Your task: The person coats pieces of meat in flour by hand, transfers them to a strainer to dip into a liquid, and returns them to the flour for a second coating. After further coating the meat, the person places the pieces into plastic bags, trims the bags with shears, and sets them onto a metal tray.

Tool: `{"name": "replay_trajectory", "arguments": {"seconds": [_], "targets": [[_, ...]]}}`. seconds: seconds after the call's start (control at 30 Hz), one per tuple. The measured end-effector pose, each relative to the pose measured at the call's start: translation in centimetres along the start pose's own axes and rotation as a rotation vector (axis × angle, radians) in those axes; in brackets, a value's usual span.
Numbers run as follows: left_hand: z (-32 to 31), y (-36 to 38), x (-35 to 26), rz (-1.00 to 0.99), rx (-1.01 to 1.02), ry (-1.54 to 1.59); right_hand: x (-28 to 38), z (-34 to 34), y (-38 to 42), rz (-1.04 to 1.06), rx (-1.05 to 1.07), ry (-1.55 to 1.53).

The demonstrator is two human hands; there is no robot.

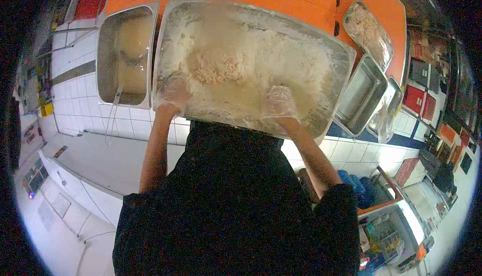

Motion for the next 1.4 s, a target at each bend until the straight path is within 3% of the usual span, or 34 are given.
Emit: {"name": "replay_trajectory", "arguments": {"seconds": [0.07, 0.17, 0.2, 0.23, 0.27, 0.33, 0.37, 0.43, 0.47, 0.53, 0.6, 0.67, 0.73, 0.8, 0.87, 0.93, 0.97, 1.03, 1.07, 1.13, 1.2, 1.27, 1.3, 1.37, 1.4], "targets": [[0.0, -0.5, 0.7, 0.083, 0.008, 0.090, -0.6, 10.0, 4.9, 0.161, -0.554, -0.451], [0.8, -0.4, -1.3, -0.065, 0.172, -0.040, 0.8, 10.7, 4.9, 0.243, -0.473, -0.651], [-1.8, -0.9, -0.7, -0.131, 0.318, -0.114, 0.7, 11.5, 4.9, 0.244, -0.474, -0.655], [-4.7, -0.4, 0.3, -0.196, 0.465, -0.186, 1.3, 11.3, 4.5, 0.293, -0.327, -0.666], [-7.3, 0.2, 2.2, -0.197, 0.463, -0.192, 2.0, 10.8, 4.2, 0.339, -0.185, -0.673], [-9.1, 1.2, 2.5, -0.501, 0.100, -0.128, 2.0, 10.4, 4.1, 0.294, -0.125, -0.579], [-6.2, 0.9, 0.7, -0.508, 0.099, -0.138, 1.9, 9.7, 3.8, 0.248, -0.062, -0.484], [0.7, 0.6, -1.4, -0.131, 0.253, -0.120, 1.1, 9.4, 4.3, 0.210, -0.189, -0.569], [-0.8, 0.5, -0.8, -0.127, 0.263, -0.122, 0.5, 9.8, 4.8, 0.181, -0.312, -0.636], [-3.3, -0.9, 2.2, 0.018, 0.146, -0.211, 0.4, 10.3, 4.7, 0.188, -0.240, -0.608], [-1.9, -0.9, -0.1, -0.070, 0.126, -0.197, 0.4, 10.0, 4.7, 0.189, -0.173, -0.578], [-0.9, -0.8, -1.9, -0.163, 0.107, -0.183, -0.2, 10.8, 5.5, 0.233, -0.299, -0.822], [-2.9, -0.2, -1.8, -0.239, 0.380, -0.169, 1.0, 8.6, 4.5, 0.212, -0.392, -0.907], [-2.7, 0.6, -1.5, -0.268, 0.365, -0.132, 0.8, 8.9, 3.8, 0.195, -0.488, -0.995], [-2.6, 1.1, -1.9, -0.299, 0.357, -0.086, 2.1, 8.3, 2.8, 0.258, -0.360, -1.080], [-3.7, 1.2, -0.9, -0.124, 0.537, 0.147, 3.6, 8.7, 1.7, 0.324, -0.235, -1.155], [-4.0, 0.9, -0.1, -0.123, 0.533, 0.147, 4.4, 9.0, 1.3, 0.359, -0.172, -1.190], [-6.2, 3.3, -1.9, -0.821, 0.500, -0.158, 3.3, 14.4, 3.3, 0.341, -0.104, -1.177], [-8.6, 2.7, -1.0, -0.814, 0.498, -0.160, 2.6, 16.7, 4.4, 0.316, -0.039, -1.164], [-14.7, -0.4, 5.3, 0.005, 0.690, 0.174, 2.3, 19.3, 5.5, 0.364, -0.052, -1.048], [-12.9, -1.0, 0.8, -0.071, 0.723, 0.156, 4.1, 19.2, 4.4, 0.400, -0.061, -0.934], [-8.5, -0.4, -3.4, -0.145, 0.758, 0.137, 8.5, 12.9, -1.0, 0.258, 0.117, -1.208], [-5.2, 0.5, -6.0, -0.225, 0.744, 0.190, 10.4, 9.8, -3.2, 0.258, 0.115, -1.206], [-3.6, 2.2, -7.4, -0.306, 0.724, 0.244, 12.0, 7.6, -5.8, 0.322, -0.221, -0.732], [-3.2, 2.1, -6.6, -0.156, 0.642, 0.696, 10.2, 10.1, -4.6, 0.320, -0.222, -0.731]]}}
Point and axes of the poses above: each hand's wrist, its own y-axis away from the middle knuckle, its own z-axis out of the back of the hand, x = y × z, the point moved 10 cm from there along -y, towards the middle knuckle, and after that the axes turned 9 degrees about y, right-handed, at the moved point
